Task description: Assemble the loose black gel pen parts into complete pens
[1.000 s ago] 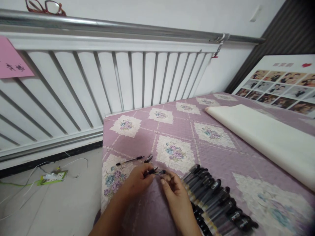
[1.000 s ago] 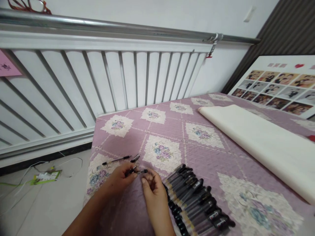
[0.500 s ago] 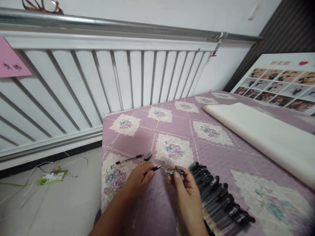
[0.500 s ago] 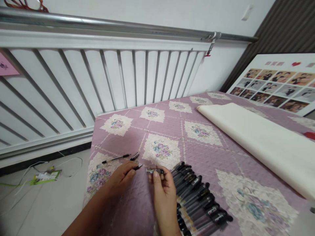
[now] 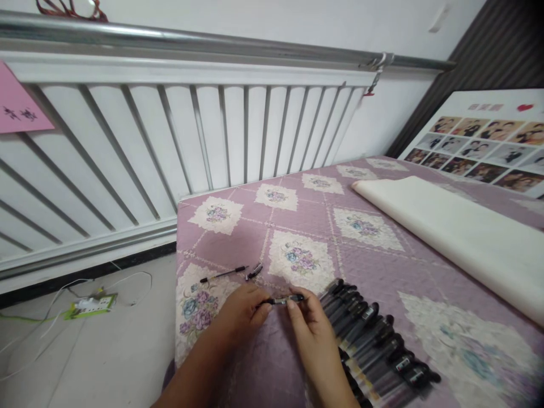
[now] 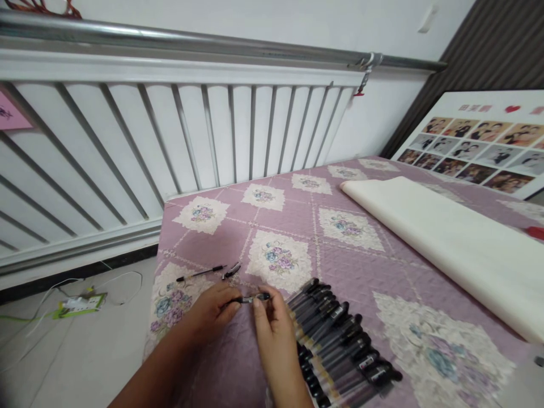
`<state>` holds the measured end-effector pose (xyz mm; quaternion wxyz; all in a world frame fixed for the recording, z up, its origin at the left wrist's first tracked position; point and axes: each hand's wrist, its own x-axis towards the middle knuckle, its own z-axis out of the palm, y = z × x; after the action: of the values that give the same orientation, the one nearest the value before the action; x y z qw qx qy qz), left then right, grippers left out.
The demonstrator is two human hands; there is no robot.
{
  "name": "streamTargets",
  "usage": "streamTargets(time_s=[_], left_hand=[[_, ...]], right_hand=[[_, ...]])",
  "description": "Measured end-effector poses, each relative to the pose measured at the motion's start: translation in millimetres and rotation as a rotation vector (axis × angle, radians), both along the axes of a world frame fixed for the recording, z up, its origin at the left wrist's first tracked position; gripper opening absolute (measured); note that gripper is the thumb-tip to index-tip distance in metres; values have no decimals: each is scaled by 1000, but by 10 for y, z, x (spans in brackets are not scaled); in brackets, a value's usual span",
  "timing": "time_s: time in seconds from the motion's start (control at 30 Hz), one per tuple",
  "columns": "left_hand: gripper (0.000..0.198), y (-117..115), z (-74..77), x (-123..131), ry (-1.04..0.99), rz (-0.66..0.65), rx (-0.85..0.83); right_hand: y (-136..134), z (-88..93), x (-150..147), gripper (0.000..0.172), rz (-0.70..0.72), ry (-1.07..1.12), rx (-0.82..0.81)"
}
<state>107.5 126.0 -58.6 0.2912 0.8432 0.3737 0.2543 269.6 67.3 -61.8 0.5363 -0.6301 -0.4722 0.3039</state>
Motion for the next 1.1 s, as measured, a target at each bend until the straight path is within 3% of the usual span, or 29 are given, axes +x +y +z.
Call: streamTargets(time_s=[0.13,0.4,0.8,1.1], left_hand=[[21,-4,-21,-4,-58,-28,5],[30,34,-47,-78,7,57,9],[14,53,-114,-51,-105,70,85],[12,19,-111,-46,-126,92,149]], right_hand=[[6,1,-33,29,93,-50,4],[9,31,32,34,-79,127,-25],[12,5,29,40,-31,153,-105],[-30,11,-24,45,-30,236,-95]])
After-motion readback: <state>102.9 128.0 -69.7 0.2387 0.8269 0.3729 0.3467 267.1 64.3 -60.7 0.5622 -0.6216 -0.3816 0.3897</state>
